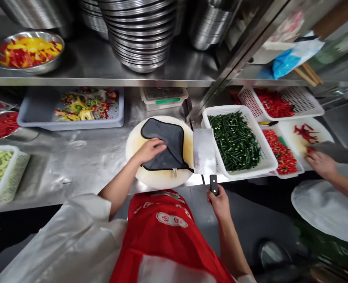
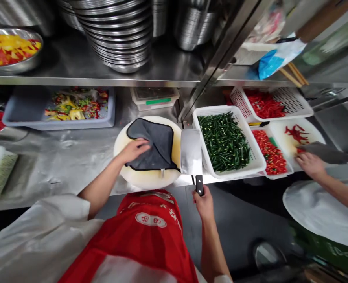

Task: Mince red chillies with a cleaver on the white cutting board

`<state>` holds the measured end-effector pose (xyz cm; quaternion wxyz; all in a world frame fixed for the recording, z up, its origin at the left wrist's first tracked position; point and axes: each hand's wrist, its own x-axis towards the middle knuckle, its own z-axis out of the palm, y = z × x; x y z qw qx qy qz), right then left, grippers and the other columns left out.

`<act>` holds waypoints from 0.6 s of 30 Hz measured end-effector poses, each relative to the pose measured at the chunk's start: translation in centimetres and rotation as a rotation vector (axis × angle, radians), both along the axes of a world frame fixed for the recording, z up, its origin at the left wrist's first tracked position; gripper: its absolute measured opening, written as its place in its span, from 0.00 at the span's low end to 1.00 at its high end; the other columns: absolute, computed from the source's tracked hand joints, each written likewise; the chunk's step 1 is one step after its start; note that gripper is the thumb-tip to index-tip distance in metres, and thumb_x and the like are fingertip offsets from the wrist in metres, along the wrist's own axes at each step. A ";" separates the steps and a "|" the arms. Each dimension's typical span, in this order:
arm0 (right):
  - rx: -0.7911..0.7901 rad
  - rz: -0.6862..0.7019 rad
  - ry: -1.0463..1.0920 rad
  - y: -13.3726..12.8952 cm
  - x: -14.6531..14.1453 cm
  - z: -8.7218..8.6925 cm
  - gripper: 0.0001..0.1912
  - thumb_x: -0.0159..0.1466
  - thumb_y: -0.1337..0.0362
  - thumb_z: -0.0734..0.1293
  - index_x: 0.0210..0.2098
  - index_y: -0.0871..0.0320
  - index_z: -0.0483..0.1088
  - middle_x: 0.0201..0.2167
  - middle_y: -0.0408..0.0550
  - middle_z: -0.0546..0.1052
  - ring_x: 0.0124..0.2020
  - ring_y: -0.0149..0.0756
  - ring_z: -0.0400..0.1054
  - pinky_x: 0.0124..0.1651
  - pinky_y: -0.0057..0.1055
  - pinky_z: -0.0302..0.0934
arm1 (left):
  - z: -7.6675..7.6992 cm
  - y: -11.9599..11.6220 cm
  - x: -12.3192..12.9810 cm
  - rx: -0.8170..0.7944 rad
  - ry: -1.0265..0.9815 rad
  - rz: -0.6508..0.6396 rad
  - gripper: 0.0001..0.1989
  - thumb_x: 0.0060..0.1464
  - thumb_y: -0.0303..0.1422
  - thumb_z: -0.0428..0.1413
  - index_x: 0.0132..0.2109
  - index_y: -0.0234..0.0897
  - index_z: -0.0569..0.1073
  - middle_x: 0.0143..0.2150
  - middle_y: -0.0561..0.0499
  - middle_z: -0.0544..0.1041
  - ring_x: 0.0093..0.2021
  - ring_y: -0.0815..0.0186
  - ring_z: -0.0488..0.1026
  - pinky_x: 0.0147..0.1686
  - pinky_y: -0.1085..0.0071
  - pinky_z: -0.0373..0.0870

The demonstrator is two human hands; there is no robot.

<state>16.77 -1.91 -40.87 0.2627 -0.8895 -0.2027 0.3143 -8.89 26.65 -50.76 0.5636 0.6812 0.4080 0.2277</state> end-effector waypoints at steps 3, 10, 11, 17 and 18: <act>-0.012 0.032 -0.124 -1.2 1.9 2.0 0.23 0.54 0.50 0.71 0.43 0.57 0.67 0.20 0.37 0.69 0.21 0.33 0.63 0.26 0.29 0.58 | 0.2 -3.0 7.8 0.078 0.216 -0.182 0.33 0.46 0.51 0.66 0.57 0.40 0.76 0.64 0.37 0.68 0.68 0.41 0.58 0.68 0.44 0.49; 0.394 -0.049 0.400 -1.2 1.8 3.5 0.28 0.53 0.55 0.75 0.48 0.50 0.59 0.34 0.40 0.73 0.22 0.30 0.67 0.23 0.28 0.61 | -2.0 -8.0 13.0 0.275 0.421 0.040 0.16 0.60 0.27 0.52 0.53 0.36 0.75 0.63 0.38 0.69 0.67 0.48 0.60 0.68 0.48 0.48; 0.414 -0.035 0.514 -0.7 1.6 3.5 0.26 0.54 0.57 0.75 0.46 0.49 0.59 0.31 0.38 0.72 0.19 0.27 0.63 0.20 0.26 0.58 | -2.1 -7.8 12.3 0.250 0.401 0.093 0.14 0.58 0.25 0.52 0.49 0.36 0.76 0.58 0.38 0.73 0.63 0.50 0.64 0.66 0.51 0.54; 0.374 0.051 0.737 0.2 1.2 2.5 0.20 0.57 0.61 0.74 0.39 0.50 0.59 0.24 0.33 0.66 0.15 0.23 0.57 0.16 0.23 0.54 | -2.8 -7.9 -1.7 0.071 0.498 0.600 0.12 0.55 0.20 0.51 0.42 0.36 0.75 0.47 0.40 0.76 0.52 0.55 0.72 0.57 0.60 0.66; 0.355 0.070 0.747 -0.1 1.3 2.4 0.20 0.57 0.61 0.74 0.40 0.50 0.59 0.25 0.33 0.67 0.15 0.24 0.58 0.16 0.23 0.55 | -2.6 -8.6 -5.6 0.043 0.540 0.704 0.13 0.55 0.19 0.50 0.44 0.35 0.74 0.47 0.40 0.76 0.51 0.56 0.72 0.56 0.60 0.67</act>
